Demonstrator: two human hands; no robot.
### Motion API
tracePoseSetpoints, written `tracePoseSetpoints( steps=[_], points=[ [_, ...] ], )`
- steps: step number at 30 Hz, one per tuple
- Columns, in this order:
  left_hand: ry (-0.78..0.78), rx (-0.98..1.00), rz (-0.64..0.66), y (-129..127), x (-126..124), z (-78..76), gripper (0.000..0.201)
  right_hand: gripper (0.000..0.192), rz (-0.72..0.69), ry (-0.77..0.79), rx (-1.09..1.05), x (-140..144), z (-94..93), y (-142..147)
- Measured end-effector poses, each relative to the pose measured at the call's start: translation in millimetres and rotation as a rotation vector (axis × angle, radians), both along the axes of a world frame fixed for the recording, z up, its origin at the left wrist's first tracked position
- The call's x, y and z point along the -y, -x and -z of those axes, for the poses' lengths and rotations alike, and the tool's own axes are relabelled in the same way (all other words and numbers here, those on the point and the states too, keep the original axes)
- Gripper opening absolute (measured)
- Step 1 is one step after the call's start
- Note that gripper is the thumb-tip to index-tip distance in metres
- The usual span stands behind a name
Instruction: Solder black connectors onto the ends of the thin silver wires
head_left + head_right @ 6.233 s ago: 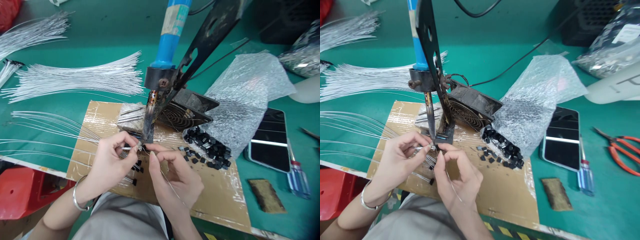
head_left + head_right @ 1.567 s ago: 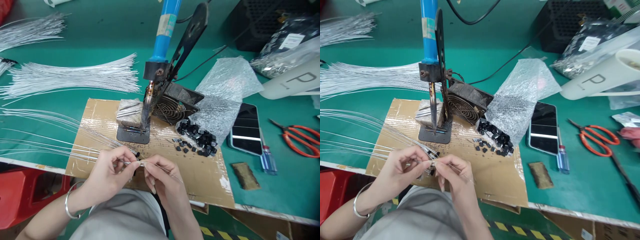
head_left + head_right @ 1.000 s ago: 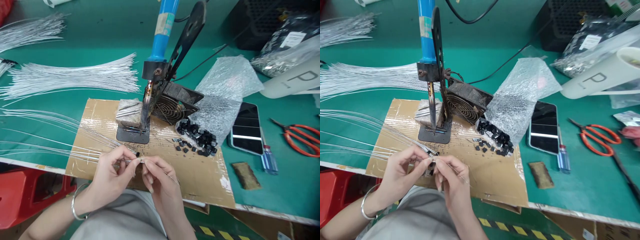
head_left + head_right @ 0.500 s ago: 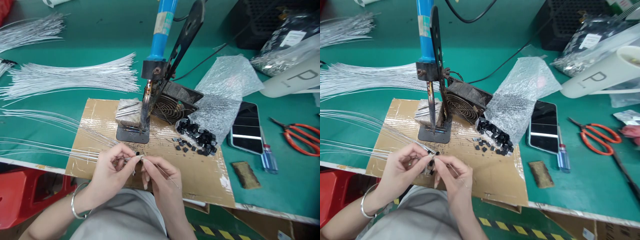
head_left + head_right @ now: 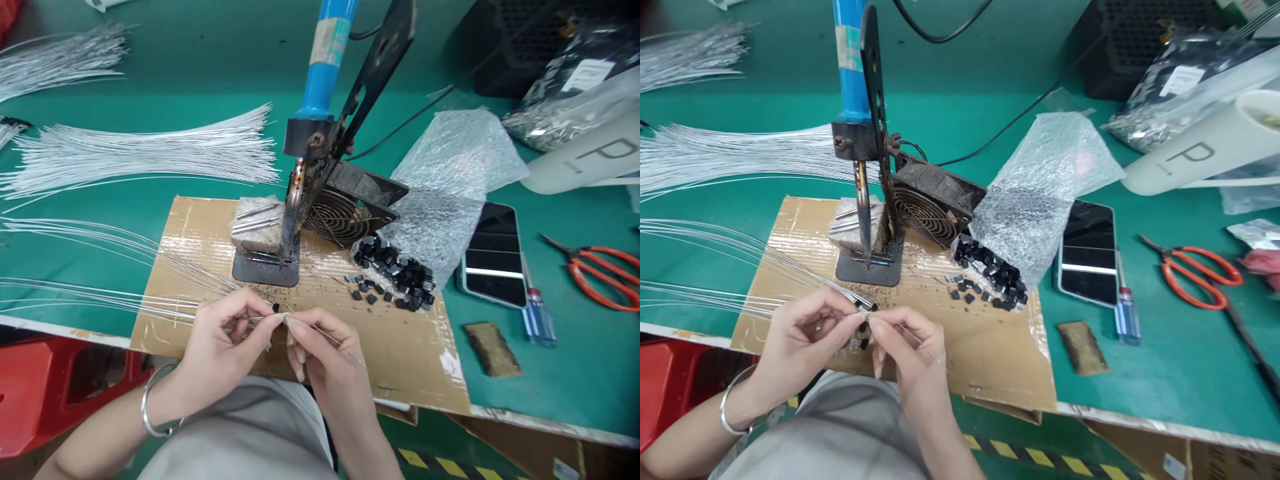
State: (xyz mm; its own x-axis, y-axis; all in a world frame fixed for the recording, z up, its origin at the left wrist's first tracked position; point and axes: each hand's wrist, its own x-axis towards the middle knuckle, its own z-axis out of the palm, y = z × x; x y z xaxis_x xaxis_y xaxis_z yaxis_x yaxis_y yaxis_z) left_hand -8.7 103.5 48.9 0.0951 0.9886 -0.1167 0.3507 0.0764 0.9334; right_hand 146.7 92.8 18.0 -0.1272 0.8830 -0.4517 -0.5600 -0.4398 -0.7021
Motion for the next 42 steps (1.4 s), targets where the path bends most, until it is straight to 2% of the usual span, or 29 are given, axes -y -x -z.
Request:
tracePoseSetpoints(
  steps=[7, 20, 27, 29, 30, 33, 35, 36, 38, 42],
  points=[
    [-0.010, -0.045, 0.030, 0.8, -1.9, -3.2, 0.019, 0.019, -0.096, 0.046, -0.031, -6.4, -1.2, -8.9],
    [-0.056, -0.038, -0.040, -3.4, 4.1, 5.6, 0.017, 0.017, 0.075, 0.041, -0.066, 4.0, 3.8, 8.1],
    [-0.010, 0.020, -0.078, -3.2, 3.0, 6.6, 0.017, 0.017, 0.079, 0.035, -0.040, 9.6, 5.1, 12.8],
    [-0.004, 0.007, -0.089, -1.2, 1.6, 7.5, 0.013, 0.021, 0.067, -0.017, 0.070, 10.5, 5.7, 3.1],
    [-0.002, -0.005, -0.094, 0.2, 0.9, 8.0, 0.011, 0.023, 0.093, -0.066, 0.201, 9.8, 6.4, -4.7],
    [0.000, -0.034, -0.098, 4.5, -0.6, 8.7, 0.007, 0.024, 0.273, -0.219, 0.874, 1.8, 11.7, -35.9],
    [-0.001, -0.036, -0.088, 6.3, -1.2, 7.6, 0.007, 0.027, 0.315, -0.244, 1.300, -7.1, 18.0, -56.0],
    [-0.004, -0.032, -0.084, 6.8, -1.4, 6.8, 0.007, 0.030, 0.295, -0.247, 1.420, -11.5, 21.4, -63.9],
    [-0.005, -0.020, -0.074, 7.1, -2.0, 4.7, 0.008, 0.032, 0.238, -0.233, 1.483, -18.4, 27.6, -74.3],
    [-0.004, 0.011, -0.082, 6.9, -3.6, 2.1, 0.010, 0.036, 0.165, -0.155, 1.339, -21.7, 32.4, -79.6]
  ],
)
